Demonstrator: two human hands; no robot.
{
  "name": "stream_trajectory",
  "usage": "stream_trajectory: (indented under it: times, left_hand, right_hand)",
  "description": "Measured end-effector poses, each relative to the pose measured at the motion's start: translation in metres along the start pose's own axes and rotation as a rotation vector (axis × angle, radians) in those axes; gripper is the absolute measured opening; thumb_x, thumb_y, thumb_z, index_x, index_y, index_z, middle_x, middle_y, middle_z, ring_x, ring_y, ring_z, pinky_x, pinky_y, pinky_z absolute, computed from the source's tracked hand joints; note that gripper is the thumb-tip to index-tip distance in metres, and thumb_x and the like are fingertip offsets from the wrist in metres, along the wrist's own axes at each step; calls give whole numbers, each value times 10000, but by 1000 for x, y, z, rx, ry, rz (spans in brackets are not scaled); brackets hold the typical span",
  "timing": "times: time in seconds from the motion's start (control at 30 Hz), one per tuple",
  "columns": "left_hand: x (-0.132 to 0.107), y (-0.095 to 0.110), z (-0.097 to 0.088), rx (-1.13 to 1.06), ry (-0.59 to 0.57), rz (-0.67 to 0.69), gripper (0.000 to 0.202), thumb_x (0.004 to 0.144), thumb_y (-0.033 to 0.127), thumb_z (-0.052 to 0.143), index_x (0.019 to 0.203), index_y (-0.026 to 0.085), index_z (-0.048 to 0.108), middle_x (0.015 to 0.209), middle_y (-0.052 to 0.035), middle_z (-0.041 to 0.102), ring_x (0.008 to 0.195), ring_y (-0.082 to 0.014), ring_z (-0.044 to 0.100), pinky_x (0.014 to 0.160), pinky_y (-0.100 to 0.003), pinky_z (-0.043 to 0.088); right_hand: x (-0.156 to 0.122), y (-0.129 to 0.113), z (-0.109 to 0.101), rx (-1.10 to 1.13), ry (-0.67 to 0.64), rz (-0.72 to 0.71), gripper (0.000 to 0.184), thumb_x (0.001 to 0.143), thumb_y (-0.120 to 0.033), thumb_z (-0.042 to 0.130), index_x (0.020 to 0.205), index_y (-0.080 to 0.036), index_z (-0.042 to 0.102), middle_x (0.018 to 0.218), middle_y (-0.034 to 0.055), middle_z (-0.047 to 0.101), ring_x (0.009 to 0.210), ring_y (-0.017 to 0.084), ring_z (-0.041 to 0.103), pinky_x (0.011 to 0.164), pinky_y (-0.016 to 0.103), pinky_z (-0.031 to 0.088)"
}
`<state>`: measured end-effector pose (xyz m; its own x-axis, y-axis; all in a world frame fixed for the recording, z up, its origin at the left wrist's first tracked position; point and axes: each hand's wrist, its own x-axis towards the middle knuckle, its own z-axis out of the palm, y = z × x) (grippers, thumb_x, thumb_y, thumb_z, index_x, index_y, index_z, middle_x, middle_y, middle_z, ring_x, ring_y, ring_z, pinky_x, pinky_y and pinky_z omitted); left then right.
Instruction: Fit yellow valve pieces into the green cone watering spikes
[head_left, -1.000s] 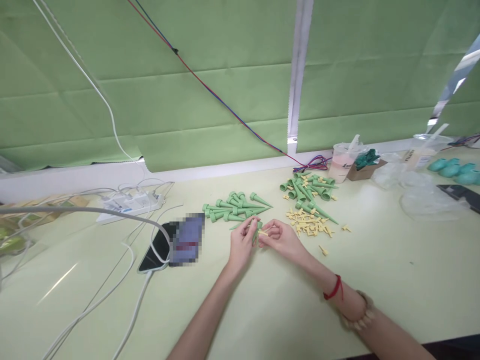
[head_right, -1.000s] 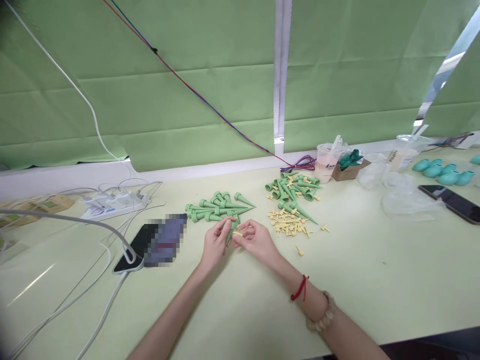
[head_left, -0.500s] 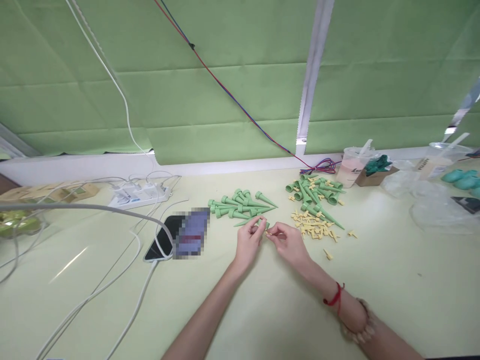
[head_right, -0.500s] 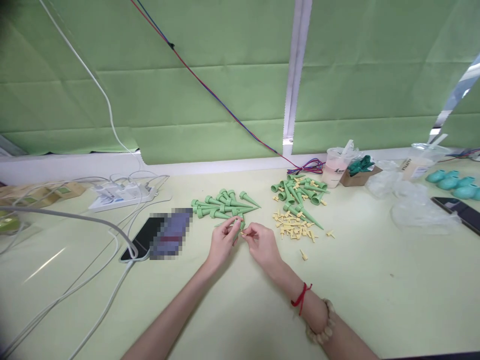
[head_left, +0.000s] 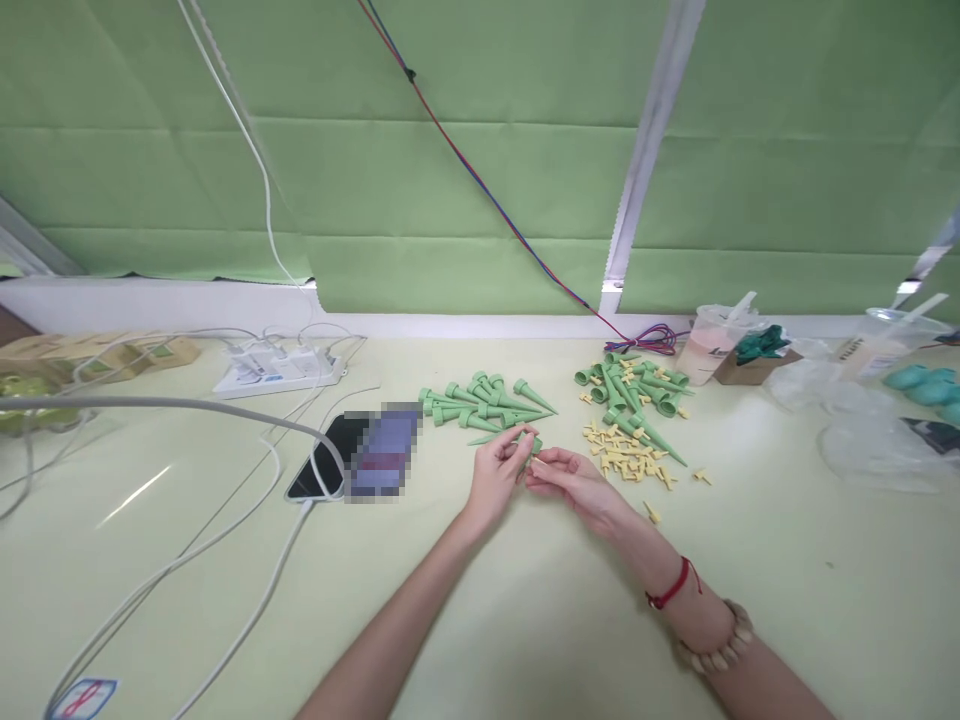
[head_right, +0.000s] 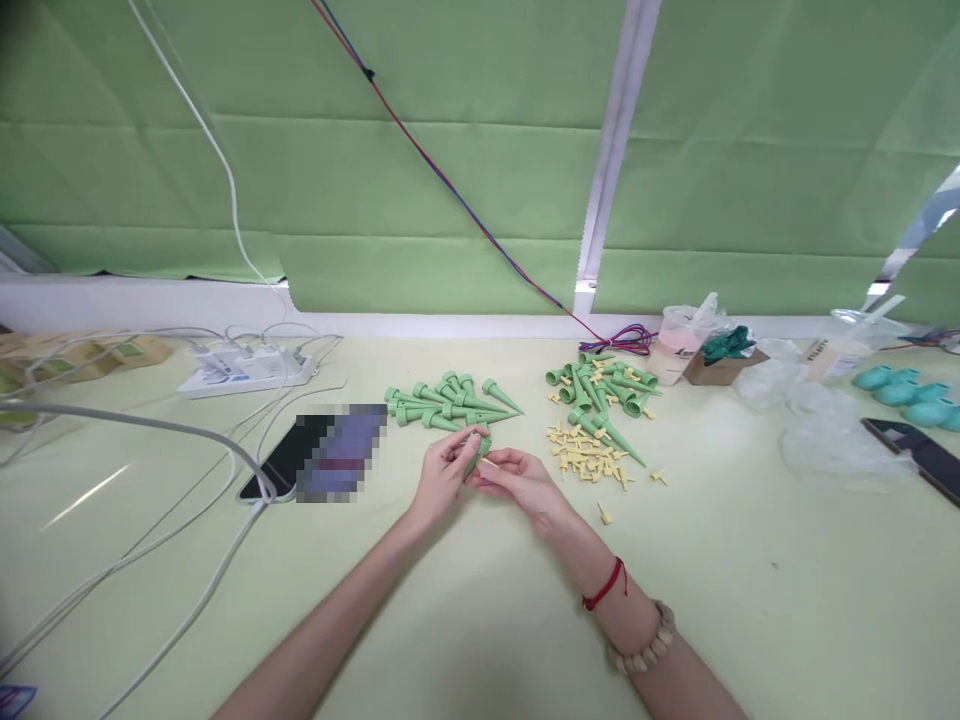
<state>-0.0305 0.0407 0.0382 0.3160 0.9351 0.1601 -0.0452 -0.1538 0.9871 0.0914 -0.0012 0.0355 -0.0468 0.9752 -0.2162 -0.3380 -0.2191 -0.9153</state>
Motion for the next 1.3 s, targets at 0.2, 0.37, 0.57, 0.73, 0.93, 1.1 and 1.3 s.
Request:
stream_trajectory:
  times: [0.2, 0.37, 0.57, 0.73, 0.93, 1.1, 1.3]
  left_hand:
    - [-3, -1, 3, 17, 67, 0, 378, 780, 468, 486, 864, 117, 598, 447, 57, 329, 377, -47, 296, 367, -174, 214]
    - [-3, 8, 2, 16, 56, -16, 400, 775, 477, 490, 904, 113, 593, 439, 53, 354, 371, -52, 307, 366, -176, 241]
    - [-3, 6, -1, 82, 24, 30, 353, 774, 452, 501, 895, 133, 591, 452, 62, 320, 391, -45, 294, 389, -170, 241]
    - [-4, 0, 0, 125, 33, 35, 350, 770, 457, 505, 870, 134, 596, 459, 58, 327, 404, -48, 295, 403, -172, 240]
    - [-2, -1, 3, 54, 64, -7, 389, 791, 489, 458, 880, 134, 590, 431, 59, 343, 359, -53, 315, 375, -177, 246]
    - [1, 2, 1, -29, 12, 34, 370, 776, 475, 490, 862, 134, 603, 515, 35, 433, 386, -42, 335, 382, -173, 261]
    - [1, 3, -7, 51, -66, 19, 359, 760, 448, 514, 873, 125, 624, 466, 48, 365, 385, -51, 307, 381, -180, 241]
  right_hand:
    - [-2, 6, 6, -506, 228, -427, 255, 652, -383, 667, 664, -170, 527, 709, 35, 606, 644, 140, 585, 668, 287, 503]
    - [1, -3, 0, -194, 49, -47, 341, 668, -436, 650, 839, -159, 549, 718, 42, 624, 605, 139, 604, 601, 281, 518]
    - [-1, -5, -6, 182, -188, 149, 196, 668, -299, 680, 758, -151, 589, 738, 18, 641, 691, 99, 619, 753, 237, 501]
    - [-2, 4, 0, -145, 19, -159, 237, 631, -329, 696, 657, -169, 524, 649, 8, 634, 643, 141, 619, 705, 295, 499]
    - [-1, 5, 2, -354, 125, -323, 207, 679, -362, 652, 747, -190, 560, 690, 22, 629, 692, 178, 619, 652, 302, 502]
    - [0, -4, -3, 217, -175, 111, 222, 748, -350, 599, 869, -164, 587, 776, 29, 626, 725, 121, 612, 749, 272, 512]
    - [-5, 1, -2, 372, -175, 251, 96, 675, -179, 658, 769, -172, 637, 770, 3, 628, 754, 102, 601, 842, 237, 481]
